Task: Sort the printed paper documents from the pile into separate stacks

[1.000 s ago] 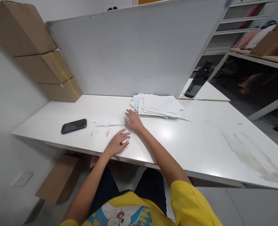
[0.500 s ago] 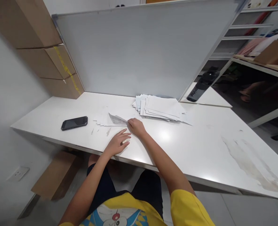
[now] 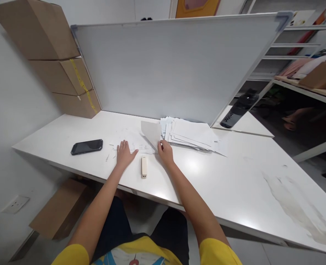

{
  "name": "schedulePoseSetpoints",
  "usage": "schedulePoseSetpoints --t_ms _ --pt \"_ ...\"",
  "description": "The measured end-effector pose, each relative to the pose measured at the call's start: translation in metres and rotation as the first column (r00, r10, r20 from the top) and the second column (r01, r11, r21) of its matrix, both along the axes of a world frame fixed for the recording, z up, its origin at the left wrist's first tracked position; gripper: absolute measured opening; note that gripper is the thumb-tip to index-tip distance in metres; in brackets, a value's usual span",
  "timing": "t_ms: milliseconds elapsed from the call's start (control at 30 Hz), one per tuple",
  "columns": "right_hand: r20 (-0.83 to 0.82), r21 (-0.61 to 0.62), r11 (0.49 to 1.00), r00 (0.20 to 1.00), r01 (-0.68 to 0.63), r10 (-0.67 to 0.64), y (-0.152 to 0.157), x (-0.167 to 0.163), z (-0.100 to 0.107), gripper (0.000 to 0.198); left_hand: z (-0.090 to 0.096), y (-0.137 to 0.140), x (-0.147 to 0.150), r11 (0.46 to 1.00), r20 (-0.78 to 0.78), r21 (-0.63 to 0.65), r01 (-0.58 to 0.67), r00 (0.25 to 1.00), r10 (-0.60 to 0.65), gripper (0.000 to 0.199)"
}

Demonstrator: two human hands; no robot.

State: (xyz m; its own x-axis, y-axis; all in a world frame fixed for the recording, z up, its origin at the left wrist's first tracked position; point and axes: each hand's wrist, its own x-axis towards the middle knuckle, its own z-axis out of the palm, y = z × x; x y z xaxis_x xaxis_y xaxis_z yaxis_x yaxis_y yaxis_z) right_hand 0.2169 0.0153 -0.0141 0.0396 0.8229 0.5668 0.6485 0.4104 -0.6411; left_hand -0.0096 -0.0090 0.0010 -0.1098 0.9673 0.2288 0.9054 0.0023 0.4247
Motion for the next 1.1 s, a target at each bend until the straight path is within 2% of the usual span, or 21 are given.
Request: schedulePoseSetpoints --t_ms 167,300,400,467,567,667,733,767,867,933,1000,1100 --pt "0.008 -0.051 0.998 1.000 -0.023 0.024 0.003 0.001 0.004 0.028 0.001 -0.003 0.002 0.999 -0.035 -0.023 -0.043 0.998 0.043 0.085" --pt "0.086 -0.096 0.988 0.988 -0.119 0.127 0.003 -0.003 0.006 0.028 0.000 -0.001 0.001 0.998 -0.031 -0.026 -0.050 0.998 0.049 0.081" --pt "0.181 -0.111 0.963 0.948 -0.244 0.261 0.001 -0.009 0.008 0.019 -0.002 0.000 0.001 0.998 -0.040 -0.002 -0.067 0.997 0.067 0.074" --pt "0.294 -0.136 0.945 0.899 -0.298 0.326 0.001 -0.012 0.008 0.021 -0.002 0.000 0.001 0.998 -0.044 0.007 -0.069 0.997 0.069 0.068" --pt "0.438 -0.177 0.938 0.830 -0.297 0.346 0.001 -0.014 0.009 0.033 0.000 0.000 -0.001 0.998 -0.005 0.019 -0.056 0.998 0.056 0.058" --pt "0.460 -0.183 0.939 0.818 -0.292 0.344 0.001 -0.015 0.010 0.034 0.003 -0.002 -0.004 0.998 0.115 0.052 -0.032 0.993 0.026 0.042" --pt "0.462 -0.179 0.938 0.817 -0.296 0.345 0.000 -0.015 0.012 0.034 0.005 -0.002 -0.006 0.997 0.284 0.076 0.028 0.958 -0.048 0.032" --pt "0.464 -0.174 0.938 0.815 -0.300 0.347 0.000 -0.016 0.012 0.034 0.006 -0.002 -0.006 0.993 0.393 0.094 0.076 0.913 -0.107 0.030" --pt "0.470 -0.156 0.935 0.809 -0.318 0.353 0.001 -0.016 0.012 0.033 0.006 0.000 -0.006 0.965 0.670 0.184 0.187 0.695 -0.262 0.031" --pt "0.467 -0.143 0.929 0.804 -0.343 0.368 0.002 -0.015 0.010 0.032 0.005 0.003 -0.005 0.966 0.745 0.197 0.167 0.616 -0.258 0.035" --pt "0.457 -0.133 0.915 0.795 -0.381 0.398 0.002 -0.014 0.009 0.032 0.005 0.006 -0.004 0.982 0.761 0.145 0.124 0.620 -0.191 0.043" --pt "0.436 -0.134 0.888 0.779 -0.440 0.452 0.002 -0.012 0.008 0.033 0.004 0.008 -0.003 0.991 0.720 0.078 0.104 0.682 -0.128 0.054"
